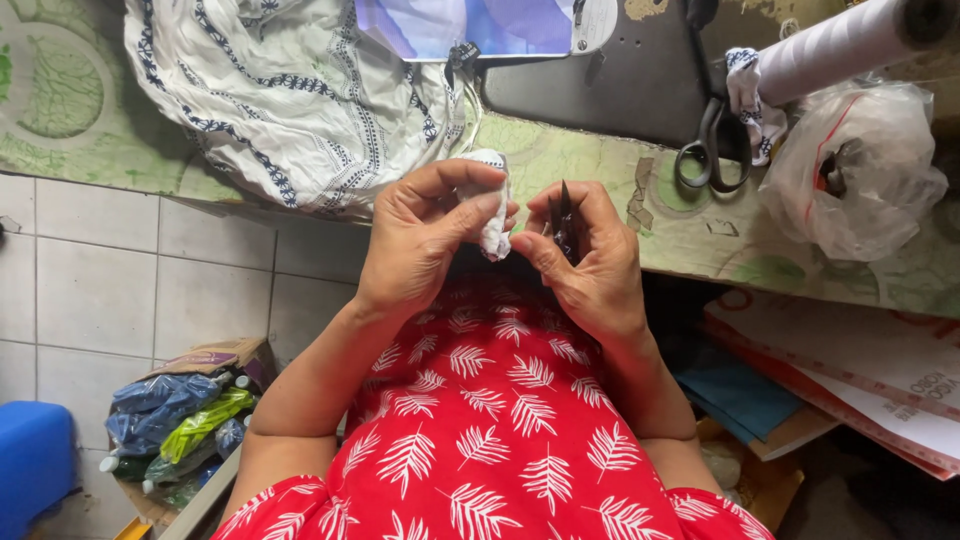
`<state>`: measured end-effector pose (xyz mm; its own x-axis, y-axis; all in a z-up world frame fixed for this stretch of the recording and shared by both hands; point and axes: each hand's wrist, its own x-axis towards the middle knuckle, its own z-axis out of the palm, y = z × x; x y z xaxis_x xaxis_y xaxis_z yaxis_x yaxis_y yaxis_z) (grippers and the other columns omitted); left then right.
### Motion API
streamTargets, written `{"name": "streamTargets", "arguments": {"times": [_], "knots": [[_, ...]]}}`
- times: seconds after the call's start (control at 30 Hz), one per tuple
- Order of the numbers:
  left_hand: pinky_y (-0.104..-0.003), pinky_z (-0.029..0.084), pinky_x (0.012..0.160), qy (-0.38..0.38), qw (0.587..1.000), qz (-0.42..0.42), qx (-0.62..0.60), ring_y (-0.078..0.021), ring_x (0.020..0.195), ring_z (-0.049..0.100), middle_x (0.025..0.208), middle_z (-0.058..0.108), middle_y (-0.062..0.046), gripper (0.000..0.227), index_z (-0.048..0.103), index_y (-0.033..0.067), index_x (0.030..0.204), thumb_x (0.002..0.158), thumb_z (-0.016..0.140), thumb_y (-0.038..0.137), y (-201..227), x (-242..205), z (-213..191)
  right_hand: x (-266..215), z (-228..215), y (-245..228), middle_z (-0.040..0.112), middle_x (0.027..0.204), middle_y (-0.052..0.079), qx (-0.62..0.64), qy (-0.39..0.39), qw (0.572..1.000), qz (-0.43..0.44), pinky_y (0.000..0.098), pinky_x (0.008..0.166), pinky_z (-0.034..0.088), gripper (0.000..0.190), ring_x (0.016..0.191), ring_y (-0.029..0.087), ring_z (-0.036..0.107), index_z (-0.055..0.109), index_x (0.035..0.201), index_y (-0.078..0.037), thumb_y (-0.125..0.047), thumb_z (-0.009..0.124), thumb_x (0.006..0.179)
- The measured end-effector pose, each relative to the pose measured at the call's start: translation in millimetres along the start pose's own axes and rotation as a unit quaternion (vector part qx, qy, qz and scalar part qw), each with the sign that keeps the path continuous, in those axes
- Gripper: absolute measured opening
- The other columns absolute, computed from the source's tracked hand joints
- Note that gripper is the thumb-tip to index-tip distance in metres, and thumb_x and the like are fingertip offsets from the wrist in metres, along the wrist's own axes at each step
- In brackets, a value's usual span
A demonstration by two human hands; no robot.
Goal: Trim excess material from a small piece of patterned fabric using scissors
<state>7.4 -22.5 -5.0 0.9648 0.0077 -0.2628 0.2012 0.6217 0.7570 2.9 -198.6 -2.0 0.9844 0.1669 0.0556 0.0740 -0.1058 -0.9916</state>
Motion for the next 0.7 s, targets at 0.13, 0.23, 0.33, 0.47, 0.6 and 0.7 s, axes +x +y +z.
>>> {"name": "streamTargets", "arguments": {"times": [0.13,0.23,0.33,0.47,0.6,0.7], "knots": [[-0.028,0.069,0.069,-0.011,1.0,0.003,0.022,-0.0138,0.084,0.075,0.101,0.075,-0.012,0.031,0.072,-0.0059,0.112,0.082,0.082,-0.006,6,-1,0,-2,-7,-14,0.069,0.082,0.013,-0.062,-0.007,0.998,-0.016,0.0271,0.059,0.053,0.027,0.056,0.015,0.062,0.063,0.117,0.003,-0.007,0.076,0.096],[-0.028,0.07,0.072,-0.027,0.999,0.003,0.024,-0.0155,0.089,0.075,0.109,0.074,-0.013,0.039,0.069,-0.0065,0.119,0.082,0.082,-0.008,11,-4,1,7,-10,-21,0.067,0.099,0.021,-0.171,0.01,0.98,-0.098,0.038,0.073,0.054,0.029,0.077,0.029,0.066,0.063,0.127,0.004,-0.004,0.071,0.101],[-0.028,0.069,0.076,-0.043,0.998,0.016,0.034,-0.0147,0.091,0.075,0.114,0.073,-0.011,0.045,0.067,-0.0062,0.124,0.082,0.081,-0.009,27,-12,10,21,-13,-11,0.063,0.114,0.023,-0.311,0.042,0.928,-0.199,0.0454,0.09,0.053,0.032,0.101,0.04,0.066,0.063,0.136,0.004,0.005,0.063,0.104],[-0.022,0.062,0.062,-0.093,0.988,0.029,0.117,-0.0255,0.097,0.079,0.115,0.074,-0.015,0.042,0.062,0.0024,0.129,0.09,0.076,-0.002,48,-6,6,38,-17,-8,0.058,0.129,0.025,-0.438,-0.009,0.877,-0.196,0.049,0.105,0.043,0.036,0.117,0.04,0.057,0.053,0.14,0.004,0.002,0.062,0.105],[-0.026,0.065,0.069,-0.082,0.987,0.084,0.111,-0.024,0.09,0.078,0.099,0.076,-0.016,0.023,0.065,0.0021,0.107,0.089,0.075,-0.008,56,-3,5,31,-47,-17,0.062,0.129,0.024,-0.424,0.034,0.885,-0.188,0.0472,0.108,0.047,0.037,0.119,0.039,0.059,0.058,0.136,0.005,0.008,0.068,0.1],[-0.034,0.068,0.097,-0.093,0.979,0.127,0.13,-0.0145,0.084,0.069,0.087,0.069,-0.01,0.013,0.069,-0.0021,0.11,0.097,0.069,0.0,58,2,0,21,-83,-5,0.065,0.116,0.018,-0.522,0.112,0.828,-0.171,0.0453,0.096,0.048,0.021,0.108,0.035,0.061,0.065,0.124,0.001,0.003,0.068,0.103]]}}
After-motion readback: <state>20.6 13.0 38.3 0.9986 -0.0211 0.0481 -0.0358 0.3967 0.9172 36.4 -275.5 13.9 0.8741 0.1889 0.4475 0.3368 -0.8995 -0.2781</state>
